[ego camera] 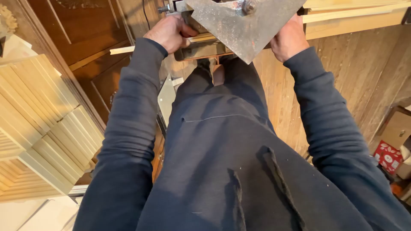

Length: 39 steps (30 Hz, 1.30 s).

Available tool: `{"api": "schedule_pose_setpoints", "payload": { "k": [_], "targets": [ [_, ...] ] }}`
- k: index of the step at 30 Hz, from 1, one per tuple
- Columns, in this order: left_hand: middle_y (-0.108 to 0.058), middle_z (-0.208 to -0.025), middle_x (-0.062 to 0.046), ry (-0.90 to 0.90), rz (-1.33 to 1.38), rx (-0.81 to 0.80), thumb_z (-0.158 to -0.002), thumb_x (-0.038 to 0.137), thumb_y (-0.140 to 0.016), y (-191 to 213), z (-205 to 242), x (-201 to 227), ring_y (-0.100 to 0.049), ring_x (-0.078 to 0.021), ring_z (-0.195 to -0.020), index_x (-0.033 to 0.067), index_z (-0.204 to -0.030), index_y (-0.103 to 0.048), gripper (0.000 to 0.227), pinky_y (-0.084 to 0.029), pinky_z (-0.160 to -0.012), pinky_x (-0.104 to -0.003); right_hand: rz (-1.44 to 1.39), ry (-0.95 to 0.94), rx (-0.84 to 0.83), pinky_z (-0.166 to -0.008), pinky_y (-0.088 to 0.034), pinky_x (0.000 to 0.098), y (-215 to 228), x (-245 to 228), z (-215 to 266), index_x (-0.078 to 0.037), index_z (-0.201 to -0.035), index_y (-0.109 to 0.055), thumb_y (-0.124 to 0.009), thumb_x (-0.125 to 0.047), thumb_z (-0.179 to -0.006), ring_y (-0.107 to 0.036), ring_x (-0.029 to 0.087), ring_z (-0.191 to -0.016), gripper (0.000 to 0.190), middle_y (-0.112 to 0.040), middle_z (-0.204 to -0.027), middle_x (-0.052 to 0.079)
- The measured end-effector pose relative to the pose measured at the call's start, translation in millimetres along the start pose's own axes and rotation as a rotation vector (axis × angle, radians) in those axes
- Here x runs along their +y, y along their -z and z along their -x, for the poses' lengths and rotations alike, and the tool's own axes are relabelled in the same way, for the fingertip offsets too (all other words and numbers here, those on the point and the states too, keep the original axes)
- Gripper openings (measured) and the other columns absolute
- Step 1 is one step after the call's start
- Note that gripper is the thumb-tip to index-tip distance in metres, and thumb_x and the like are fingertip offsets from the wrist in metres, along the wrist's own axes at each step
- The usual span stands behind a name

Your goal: Assembling wooden frame pieces using a pneumatic corner joiner machine to create picture frames.

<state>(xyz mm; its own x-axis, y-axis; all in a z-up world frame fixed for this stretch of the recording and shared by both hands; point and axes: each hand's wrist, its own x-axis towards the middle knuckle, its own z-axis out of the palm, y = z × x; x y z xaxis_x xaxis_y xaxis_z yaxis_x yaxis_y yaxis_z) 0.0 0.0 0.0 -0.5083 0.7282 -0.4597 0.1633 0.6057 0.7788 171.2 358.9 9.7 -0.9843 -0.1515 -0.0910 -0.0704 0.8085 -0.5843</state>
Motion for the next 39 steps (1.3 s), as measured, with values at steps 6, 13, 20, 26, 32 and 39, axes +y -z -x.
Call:
{"api": "schedule_pose_setpoints", "payload": {
  "k": [6,13,20,26,32,39],
  "targets": [
    [-0.073,-0.109,-0.012,0.175,-0.010,-0.031,-0.086,0.007,-0.078,7.6,6.8,9.1,-0.069,-0.0283,-0.103,0.0129,-0.119,-0.078,0.034,-0.053,-0.094,-0.037,-0.069,-0.012,-0.043,-0.112,-0.035,0.0572,0.4,-13.1,-7.1,-0.008,-0.127,-0.070,-0.071,-0.019,-0.101,-0.054,0.046,-0.127,0.028,-0.066,-0.134,0.020],
    [-0.071,-0.110,-0.015,0.038,-0.051,-0.008,-0.085,0.008,-0.079,7.8,7.6,1.8,-0.066,-0.0341,-0.107,0.0124,-0.118,-0.079,0.033,-0.051,-0.094,-0.040,-0.016,0.004,-0.020,-0.118,-0.031,0.0583,-5.0,-17.0,-6.8,-0.007,-0.131,-0.070,-0.071,-0.022,-0.100,-0.053,0.049,-0.129,0.034,-0.065,-0.135,0.021],
    [-0.075,-0.104,-0.017,0.062,-0.041,-0.016,-0.083,0.009,-0.079,11.7,10.2,4.3,-0.070,-0.0326,-0.098,0.0141,-0.117,-0.079,0.034,-0.055,-0.088,-0.041,-0.099,-0.024,-0.018,-0.114,-0.040,0.0551,-5.4,-18.5,-5.3,-0.005,-0.129,-0.069,-0.072,-0.022,-0.103,-0.054,0.048,-0.129,0.031,-0.065,-0.138,0.021],
    [-0.075,-0.102,-0.016,0.085,-0.043,-0.008,-0.083,0.008,-0.080,10.6,9.5,5.6,-0.072,-0.0316,-0.095,0.0132,-0.115,-0.079,0.033,-0.056,-0.087,-0.040,-0.055,-0.003,-0.005,-0.114,-0.039,0.0556,-5.5,-17.4,-3.0,-0.005,-0.130,-0.070,-0.073,-0.022,-0.102,-0.054,0.047,-0.129,0.033,-0.065,-0.138,0.021],
    [-0.075,-0.105,-0.014,0.072,-0.015,-0.003,-0.084,0.007,-0.080,8.8,8.4,4.1,-0.071,-0.0304,-0.097,0.0117,-0.115,-0.079,0.031,-0.056,-0.086,-0.040,-0.048,0.014,-0.017,-0.118,-0.035,0.0562,-3.7,-14.0,-4.0,-0.007,-0.131,-0.070,-0.072,-0.019,-0.100,-0.054,0.046,-0.132,0.033,-0.066,-0.136,0.019],
    [-0.074,-0.104,-0.015,-0.067,-0.066,0.007,-0.084,0.007,-0.082,3.4,0.8,-3.6,-0.069,-0.0339,-0.096,0.0096,-0.114,-0.080,0.030,-0.054,-0.089,-0.042,-0.109,-0.030,-0.027,-0.114,-0.039,0.0546,3.4,-10.4,-4.9,-0.005,-0.126,-0.070,-0.075,-0.020,-0.102,-0.055,0.048,-0.127,0.029,-0.066,-0.132,0.021]
  ]
}}
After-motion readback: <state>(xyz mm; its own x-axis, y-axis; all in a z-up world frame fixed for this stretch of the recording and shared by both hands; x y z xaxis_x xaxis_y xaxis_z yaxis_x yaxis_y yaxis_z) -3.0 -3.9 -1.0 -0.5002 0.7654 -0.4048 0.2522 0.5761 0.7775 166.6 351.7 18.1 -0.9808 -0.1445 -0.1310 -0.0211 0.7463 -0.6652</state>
